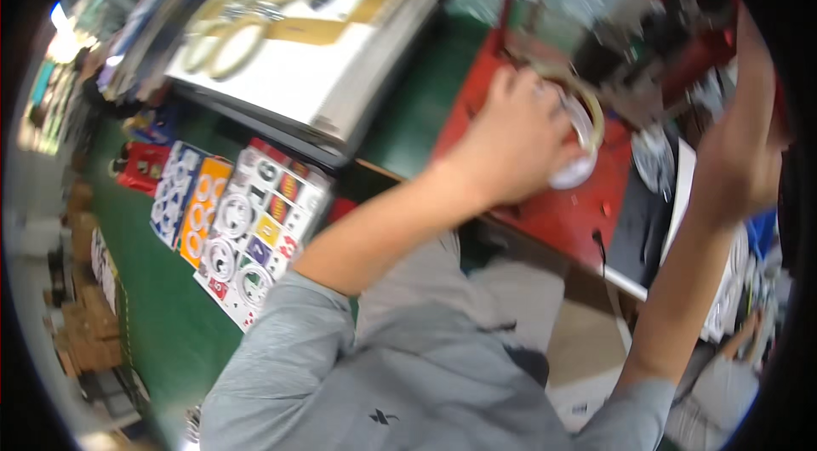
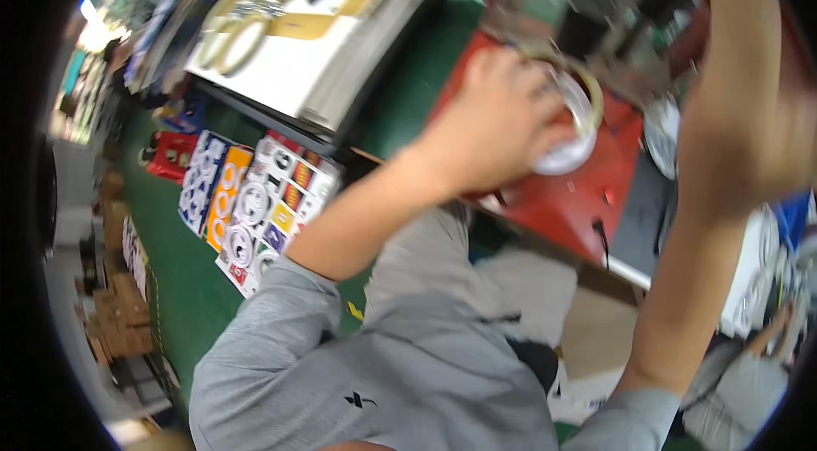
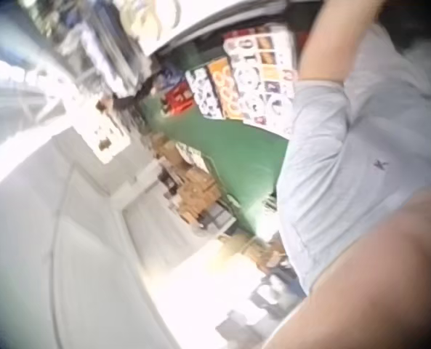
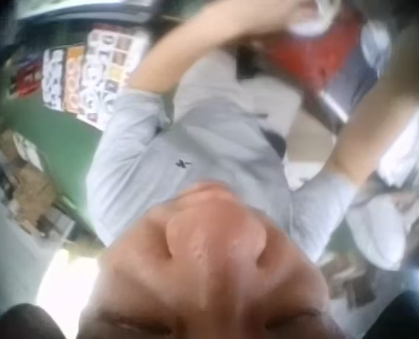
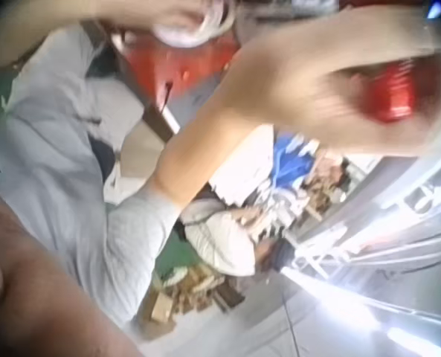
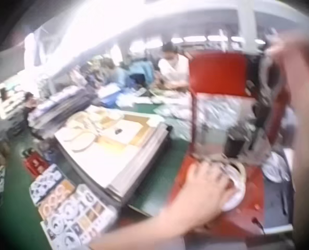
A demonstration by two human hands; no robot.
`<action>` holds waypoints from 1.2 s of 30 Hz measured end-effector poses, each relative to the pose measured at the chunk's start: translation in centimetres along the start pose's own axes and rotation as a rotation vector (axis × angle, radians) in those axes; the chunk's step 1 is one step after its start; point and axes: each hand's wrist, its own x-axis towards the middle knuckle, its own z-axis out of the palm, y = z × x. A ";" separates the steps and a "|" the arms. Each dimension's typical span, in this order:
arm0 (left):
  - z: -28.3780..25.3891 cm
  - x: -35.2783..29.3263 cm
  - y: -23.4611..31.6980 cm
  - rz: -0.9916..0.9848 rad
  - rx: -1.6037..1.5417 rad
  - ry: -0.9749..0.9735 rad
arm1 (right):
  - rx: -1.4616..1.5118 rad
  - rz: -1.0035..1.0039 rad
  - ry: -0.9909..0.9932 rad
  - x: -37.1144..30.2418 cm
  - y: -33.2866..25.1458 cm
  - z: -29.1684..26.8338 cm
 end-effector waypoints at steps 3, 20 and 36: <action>-1.2 -2.2 -1.4 -0.032 -0.194 0.038 | 0.121 0.237 -0.048 -2.5 -1.1 -0.3; 1.7 -9.8 -5.6 -0.685 -0.830 0.348 | -0.334 0.374 -1.223 -16.5 -3.1 -7.3; 2.4 -10.5 -5.9 -0.641 -0.748 0.384 | 0.071 0.647 -0.601 -16.8 -4.4 -6.5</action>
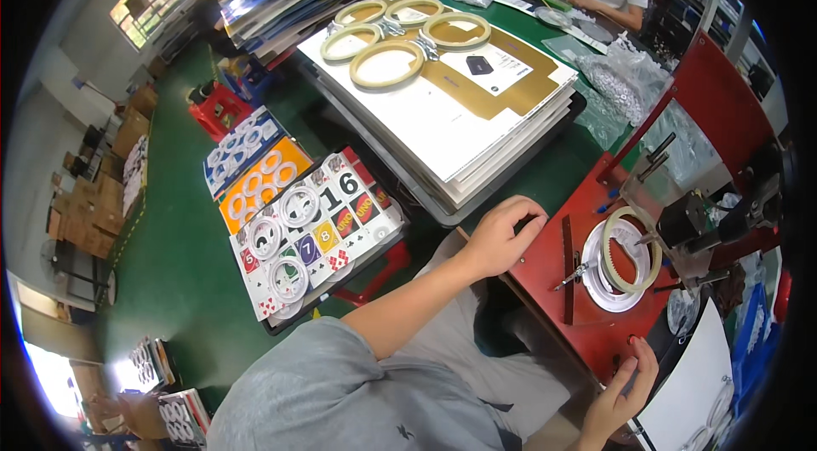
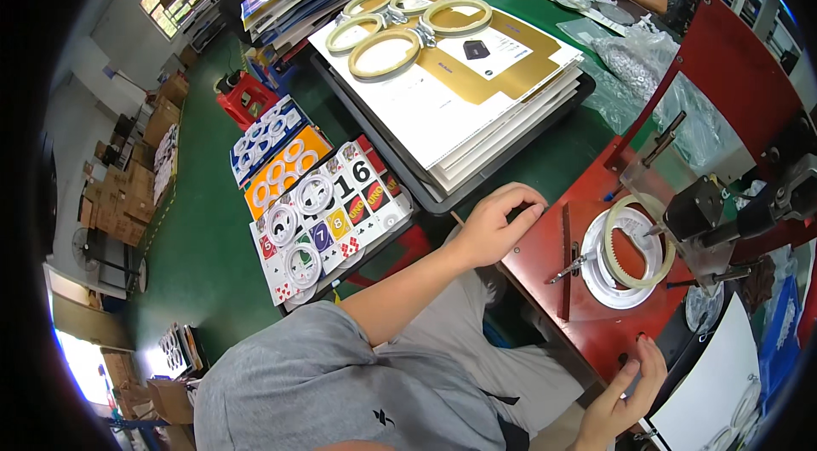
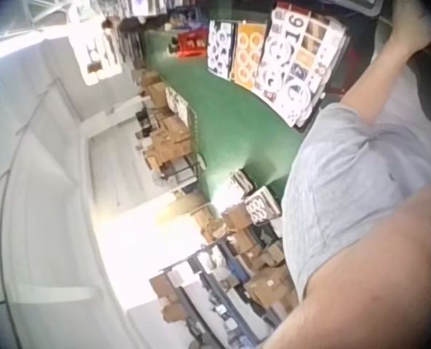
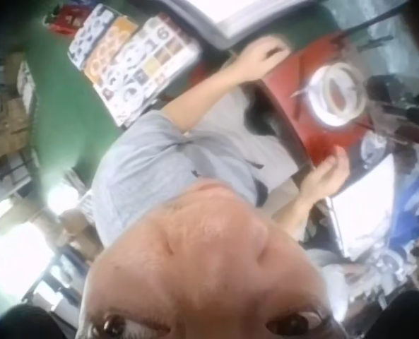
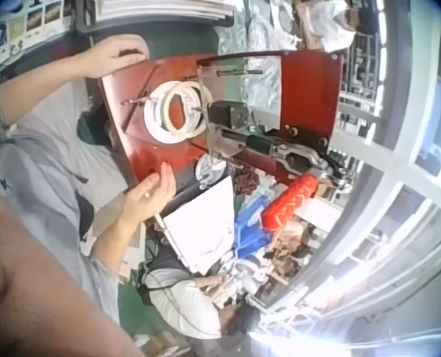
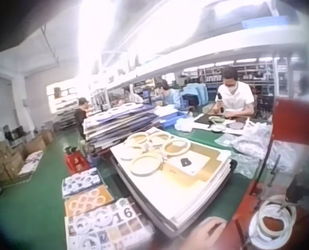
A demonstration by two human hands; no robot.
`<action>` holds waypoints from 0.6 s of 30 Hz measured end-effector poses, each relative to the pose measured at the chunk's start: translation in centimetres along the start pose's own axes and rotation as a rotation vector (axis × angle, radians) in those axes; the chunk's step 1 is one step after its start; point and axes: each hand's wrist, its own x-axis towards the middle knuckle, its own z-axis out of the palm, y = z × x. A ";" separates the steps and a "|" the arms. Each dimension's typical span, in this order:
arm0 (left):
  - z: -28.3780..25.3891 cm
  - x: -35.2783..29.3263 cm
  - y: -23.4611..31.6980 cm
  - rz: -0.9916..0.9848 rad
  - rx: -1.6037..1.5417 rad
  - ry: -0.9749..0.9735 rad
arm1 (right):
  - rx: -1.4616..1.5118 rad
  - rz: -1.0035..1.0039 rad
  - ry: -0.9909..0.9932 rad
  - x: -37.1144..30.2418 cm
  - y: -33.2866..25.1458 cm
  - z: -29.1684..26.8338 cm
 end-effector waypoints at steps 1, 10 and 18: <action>0.1 0.2 0.1 0.016 -0.005 0.008 | 0.001 0.000 -0.001 0.1 -0.4 0.4; -0.1 0.2 0.2 -0.006 0.012 0.026 | 0.216 0.109 0.035 1.3 -1.8 2.2; -0.3 -0.6 0.4 -0.044 0.007 0.028 | 0.173 -0.010 0.040 2.4 -3.0 1.9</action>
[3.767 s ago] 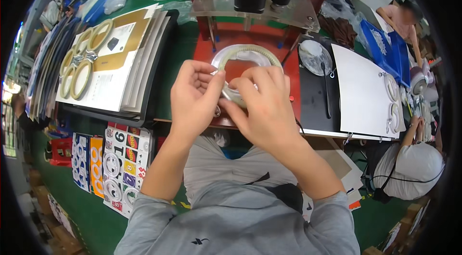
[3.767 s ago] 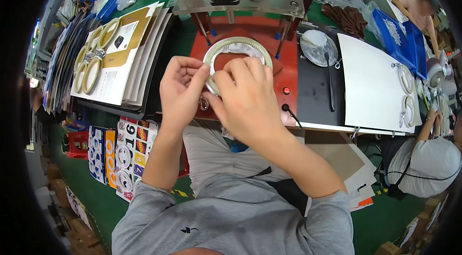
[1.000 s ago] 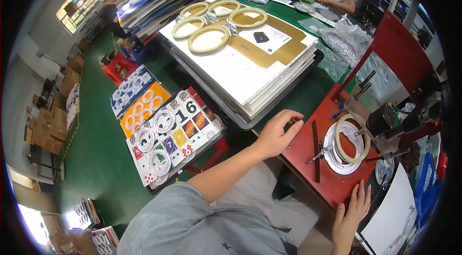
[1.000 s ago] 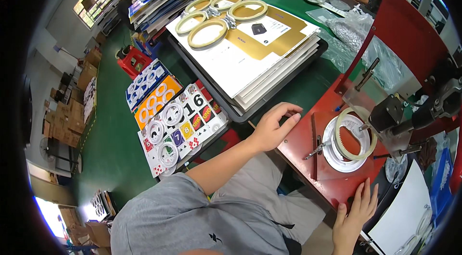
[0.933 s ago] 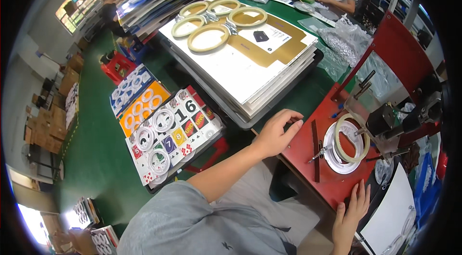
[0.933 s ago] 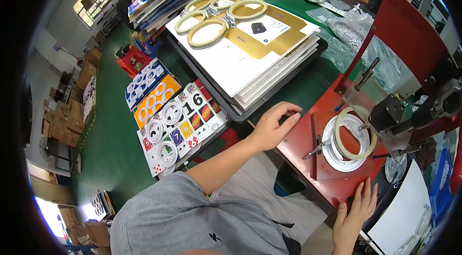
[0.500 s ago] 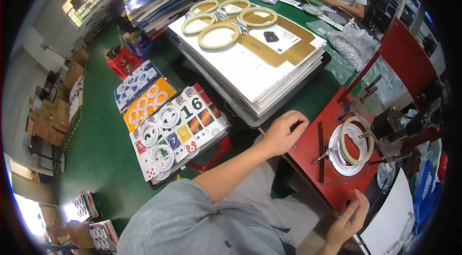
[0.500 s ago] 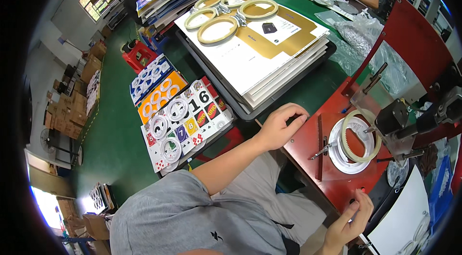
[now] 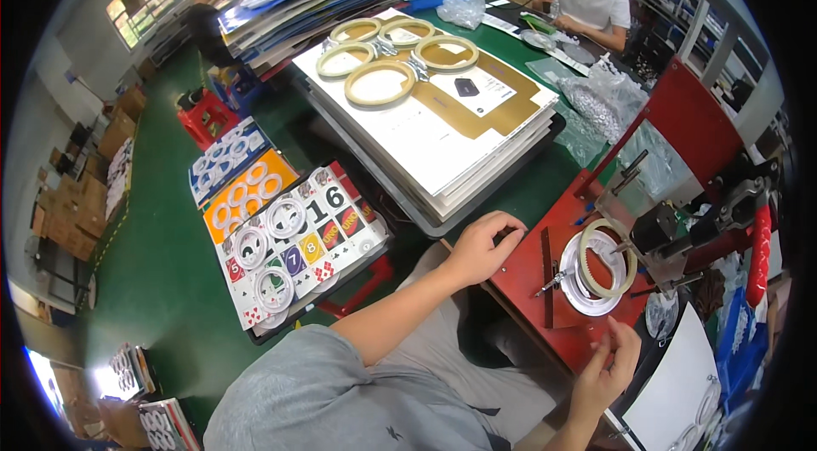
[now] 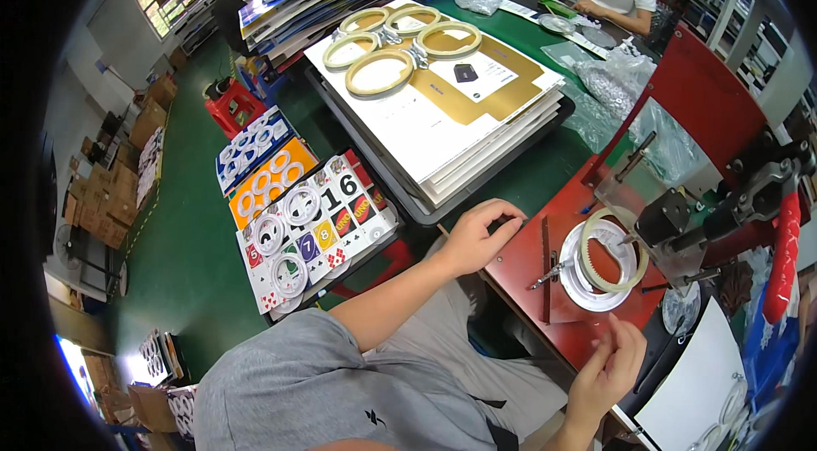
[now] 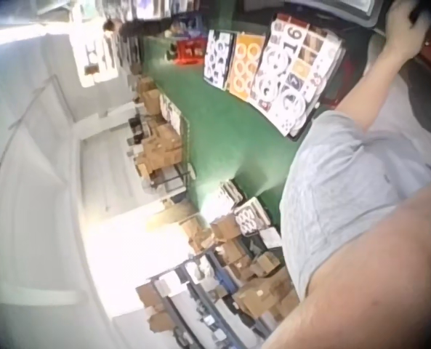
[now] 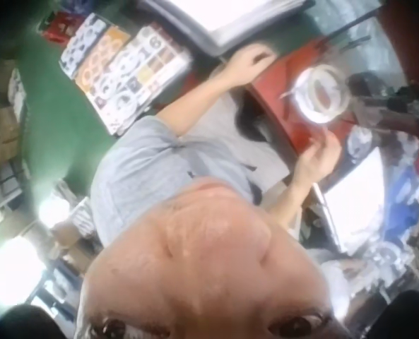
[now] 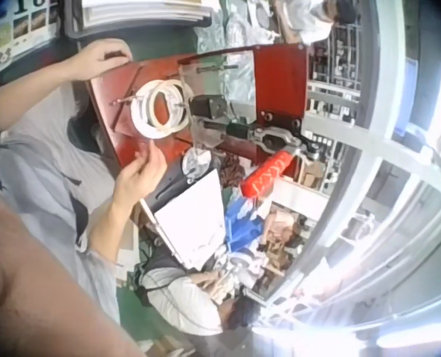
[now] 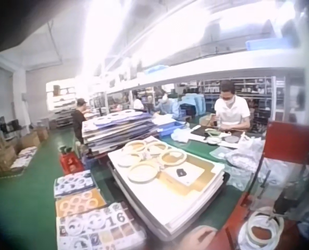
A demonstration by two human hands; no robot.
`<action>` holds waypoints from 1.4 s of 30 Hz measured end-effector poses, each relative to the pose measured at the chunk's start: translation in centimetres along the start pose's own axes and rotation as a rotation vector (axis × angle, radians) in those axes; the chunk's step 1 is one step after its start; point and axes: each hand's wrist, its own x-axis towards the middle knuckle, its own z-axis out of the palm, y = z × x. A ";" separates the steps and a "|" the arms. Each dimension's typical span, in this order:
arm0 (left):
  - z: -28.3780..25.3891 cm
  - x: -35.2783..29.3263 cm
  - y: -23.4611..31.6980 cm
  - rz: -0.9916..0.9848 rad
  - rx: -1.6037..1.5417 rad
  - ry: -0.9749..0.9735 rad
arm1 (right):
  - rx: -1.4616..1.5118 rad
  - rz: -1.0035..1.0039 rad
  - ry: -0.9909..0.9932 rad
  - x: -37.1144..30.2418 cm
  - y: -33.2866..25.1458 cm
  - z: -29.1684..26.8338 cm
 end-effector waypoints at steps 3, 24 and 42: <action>1.2 0.3 -0.9 -0.027 -0.054 -0.026 | -0.102 -0.050 0.016 0.5 1.0 0.1; 3.0 2.8 9.4 0.684 0.364 -0.372 | -0.281 -0.258 -0.064 4.7 3.2 2.5; 1.1 5.7 8.9 0.547 0.247 -0.676 | -0.210 -0.312 0.026 5.4 3.1 3.9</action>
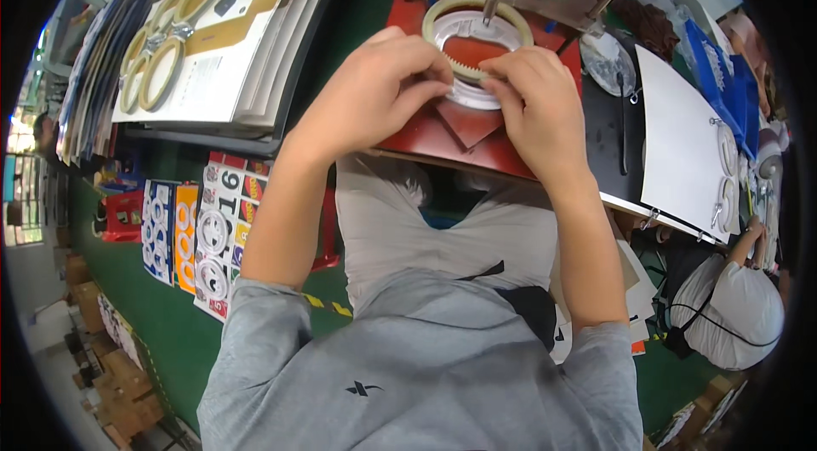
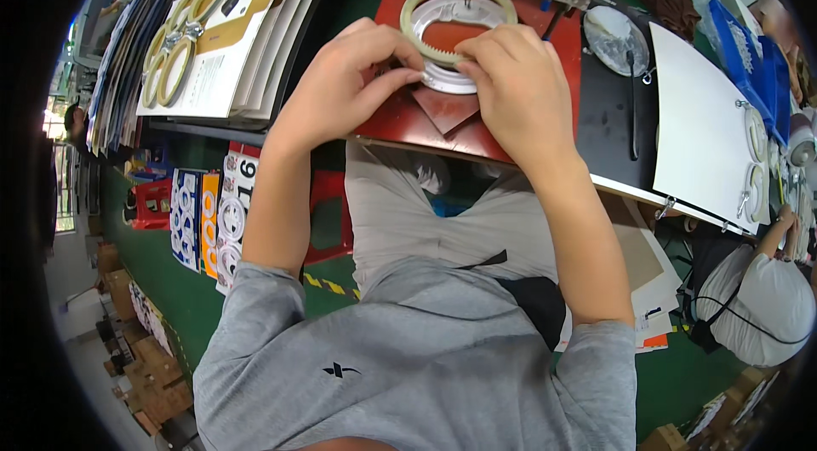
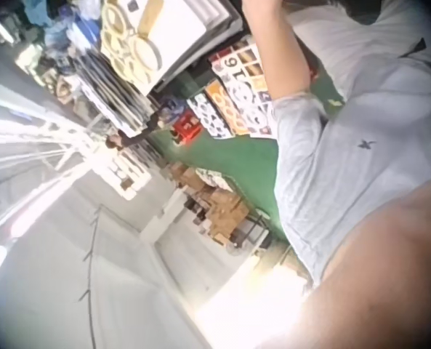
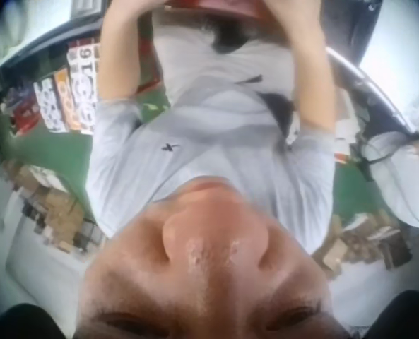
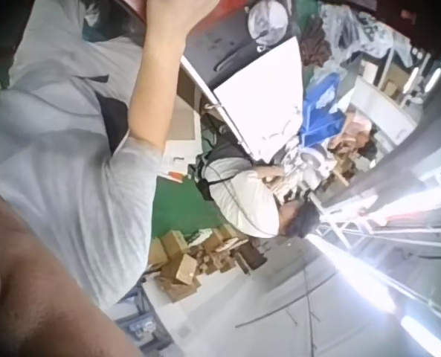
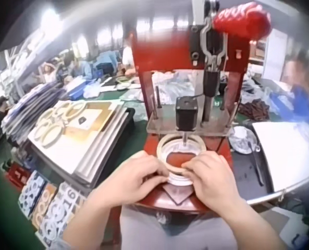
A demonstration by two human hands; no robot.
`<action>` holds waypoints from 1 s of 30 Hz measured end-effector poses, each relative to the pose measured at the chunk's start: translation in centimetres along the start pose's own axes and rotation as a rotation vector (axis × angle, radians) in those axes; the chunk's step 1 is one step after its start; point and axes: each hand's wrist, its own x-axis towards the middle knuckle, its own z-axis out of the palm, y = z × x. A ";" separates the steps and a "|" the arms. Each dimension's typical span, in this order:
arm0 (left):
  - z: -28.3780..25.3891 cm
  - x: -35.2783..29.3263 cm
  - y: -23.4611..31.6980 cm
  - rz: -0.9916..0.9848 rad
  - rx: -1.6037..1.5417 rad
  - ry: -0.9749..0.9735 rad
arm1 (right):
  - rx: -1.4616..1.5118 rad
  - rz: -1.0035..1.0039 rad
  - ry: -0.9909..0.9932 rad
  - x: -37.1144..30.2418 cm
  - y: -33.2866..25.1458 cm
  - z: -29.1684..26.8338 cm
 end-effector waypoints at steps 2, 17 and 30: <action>-0.1 0.0 -0.2 -0.040 -0.008 -0.030 | -0.006 0.002 0.022 0.0 0.0 0.2; 0.0 -1.2 -1.0 -0.104 -0.145 -0.043 | 0.048 -0.030 0.015 -0.3 0.7 -0.1; 0.0 0.1 -1.2 -0.027 -0.057 -0.073 | 0.023 0.013 0.043 -0.3 0.1 0.4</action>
